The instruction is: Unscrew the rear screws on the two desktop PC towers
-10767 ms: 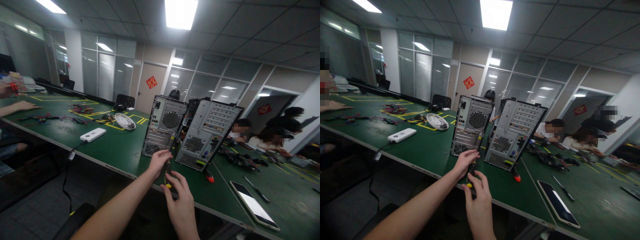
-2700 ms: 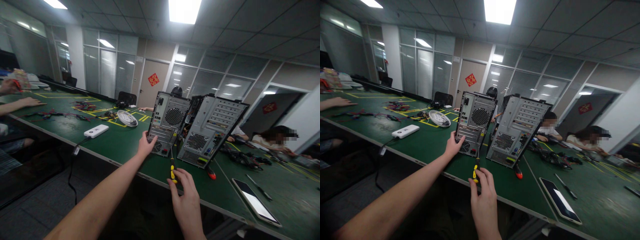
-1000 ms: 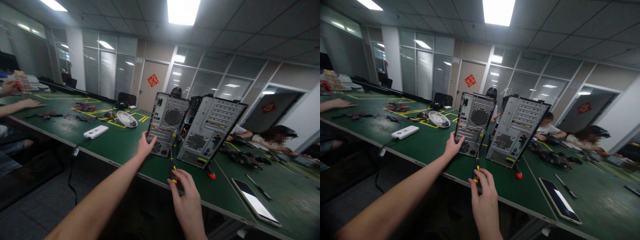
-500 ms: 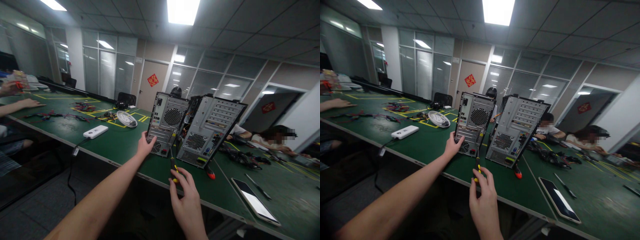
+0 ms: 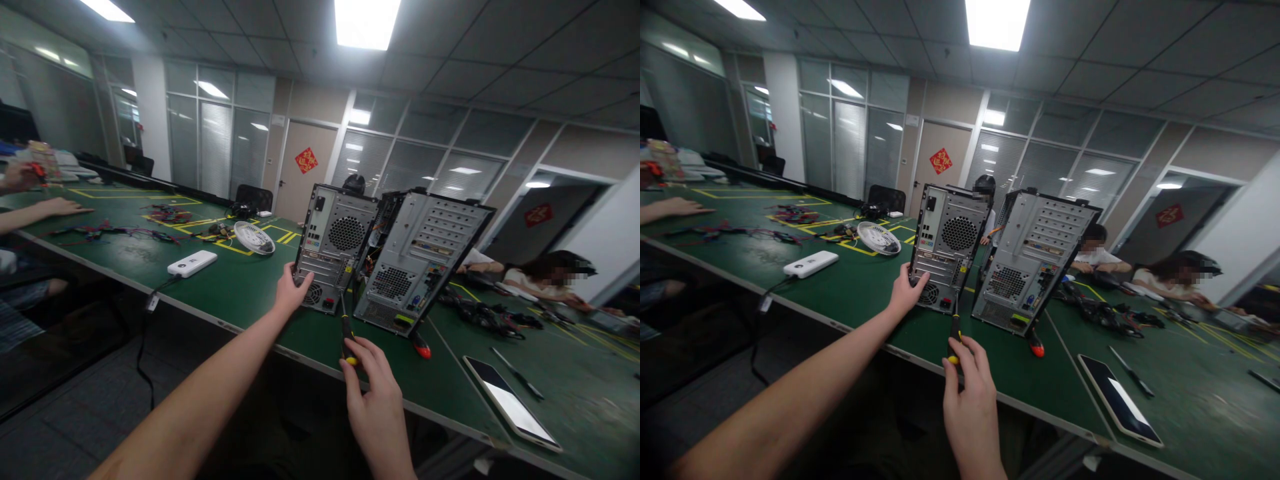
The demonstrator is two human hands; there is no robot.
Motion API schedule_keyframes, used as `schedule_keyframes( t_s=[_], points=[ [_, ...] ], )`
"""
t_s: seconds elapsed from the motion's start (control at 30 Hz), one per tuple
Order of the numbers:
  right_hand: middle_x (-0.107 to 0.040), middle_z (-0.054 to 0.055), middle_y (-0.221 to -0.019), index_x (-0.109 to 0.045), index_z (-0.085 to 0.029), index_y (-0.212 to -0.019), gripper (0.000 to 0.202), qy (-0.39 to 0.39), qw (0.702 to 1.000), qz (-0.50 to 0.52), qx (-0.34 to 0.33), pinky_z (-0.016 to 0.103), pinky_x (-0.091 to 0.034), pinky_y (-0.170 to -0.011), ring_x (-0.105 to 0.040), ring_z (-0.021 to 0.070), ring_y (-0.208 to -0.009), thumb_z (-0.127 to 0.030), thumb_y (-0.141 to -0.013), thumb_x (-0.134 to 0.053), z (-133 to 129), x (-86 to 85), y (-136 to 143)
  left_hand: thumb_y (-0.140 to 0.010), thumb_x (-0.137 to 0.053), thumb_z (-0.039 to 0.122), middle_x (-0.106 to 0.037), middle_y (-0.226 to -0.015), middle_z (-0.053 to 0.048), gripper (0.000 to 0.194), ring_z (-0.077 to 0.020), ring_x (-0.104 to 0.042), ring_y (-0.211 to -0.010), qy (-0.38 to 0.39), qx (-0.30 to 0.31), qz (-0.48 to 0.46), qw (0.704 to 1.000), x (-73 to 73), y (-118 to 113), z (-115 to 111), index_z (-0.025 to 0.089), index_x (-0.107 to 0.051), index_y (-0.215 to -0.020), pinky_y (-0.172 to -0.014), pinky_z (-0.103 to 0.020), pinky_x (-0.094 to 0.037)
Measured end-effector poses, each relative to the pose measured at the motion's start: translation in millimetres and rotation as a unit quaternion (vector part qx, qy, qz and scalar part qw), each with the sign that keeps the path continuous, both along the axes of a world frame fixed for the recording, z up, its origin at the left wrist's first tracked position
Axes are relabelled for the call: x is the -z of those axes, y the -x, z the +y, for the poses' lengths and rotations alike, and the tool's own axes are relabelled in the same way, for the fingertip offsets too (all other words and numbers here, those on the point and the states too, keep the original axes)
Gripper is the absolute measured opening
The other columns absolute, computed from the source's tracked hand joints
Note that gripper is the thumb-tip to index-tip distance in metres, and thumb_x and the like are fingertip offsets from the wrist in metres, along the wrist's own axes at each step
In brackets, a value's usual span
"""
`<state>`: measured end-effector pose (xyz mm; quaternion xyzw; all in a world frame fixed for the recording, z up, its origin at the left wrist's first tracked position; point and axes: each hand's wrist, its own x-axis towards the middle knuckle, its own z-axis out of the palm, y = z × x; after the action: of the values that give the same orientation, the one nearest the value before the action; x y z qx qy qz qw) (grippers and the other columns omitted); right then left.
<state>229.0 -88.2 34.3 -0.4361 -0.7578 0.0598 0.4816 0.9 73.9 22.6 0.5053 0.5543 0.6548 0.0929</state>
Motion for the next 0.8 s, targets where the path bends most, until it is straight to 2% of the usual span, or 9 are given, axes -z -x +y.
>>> schedule_keyframes(
  t_s=[0.33, 0.47, 0.67, 0.73, 0.8],
  points=[
    [-0.071, 0.012, -0.118, -0.068, -0.022, -0.119, 0.024, -0.001, 1.0, 0.026, -0.003, 0.043, -0.059, -0.094, -0.07, 0.0267, -0.107, -0.033, -0.099, -0.062, 2.9, 2.7, 0.4, -0.089, -0.067, 0.053, -0.072, -0.123, -0.017, 0.055, -0.0293, -0.07, -0.113, 0.0, -0.002, 0.0, 1.0, -0.7, -0.3, -0.3, 0.019, -0.051, -0.13, -0.099, -0.043, -0.052],
    [-0.068, 0.013, -0.123, -0.07, -0.022, -0.111, 0.019, -0.014, 0.999, 0.033, 0.003, 0.042, -0.06, -0.091, -0.07, 0.0264, -0.108, -0.034, -0.098, -0.062, 3.2, 1.8, 1.5, -0.089, -0.067, 0.054, -0.072, -0.123, -0.016, 0.055, -0.0286, -0.07, -0.112, -0.003, 0.004, -0.002, 1.0, -0.2, 0.0, -0.1, 0.021, -0.051, -0.129, -0.098, -0.042, -0.053],
    [-0.062, 0.014, -0.129, -0.075, -0.025, -0.115, 0.025, 0.006, 0.999, 0.03, -0.02, 0.028, -0.063, -0.065, -0.07, 0.0255, -0.109, -0.033, -0.102, -0.055, -0.8, -1.0, 2.6, -0.089, -0.068, 0.053, -0.072, -0.123, -0.016, 0.054, -0.0291, -0.07, -0.113, 0.002, -0.001, -0.003, 1.0, -1.4, -0.6, -0.8, 0.021, -0.051, -0.129, -0.099, -0.043, -0.053],
    [-0.062, 0.013, -0.128, -0.076, -0.025, -0.114, 0.025, -0.008, 1.0, 0.023, -0.011, 0.031, -0.064, -0.071, -0.071, 0.0257, -0.109, -0.032, -0.101, -0.056, -1.4, -1.7, 2.8, -0.089, -0.068, 0.053, -0.072, -0.123, -0.016, 0.055, -0.0292, -0.07, -0.113, 0.001, -0.001, -0.003, 1.0, -1.3, -0.7, -0.7, 0.021, -0.051, -0.13, -0.099, -0.043, -0.053],
    [-0.063, 0.012, -0.128, -0.075, -0.025, -0.115, 0.024, -0.025, 1.0, 0.012, -0.002, 0.037, -0.063, -0.085, -0.071, 0.0256, -0.109, -0.031, -0.099, -0.057, -1.4, -2.2, 2.9, -0.088, -0.068, 0.054, -0.072, -0.123, -0.016, 0.056, -0.0292, -0.07, -0.113, 0.001, -0.002, -0.003, 1.0, -1.0, -0.6, -0.5, 0.021, -0.051, -0.13, -0.099, -0.043, -0.053]
  ],
)
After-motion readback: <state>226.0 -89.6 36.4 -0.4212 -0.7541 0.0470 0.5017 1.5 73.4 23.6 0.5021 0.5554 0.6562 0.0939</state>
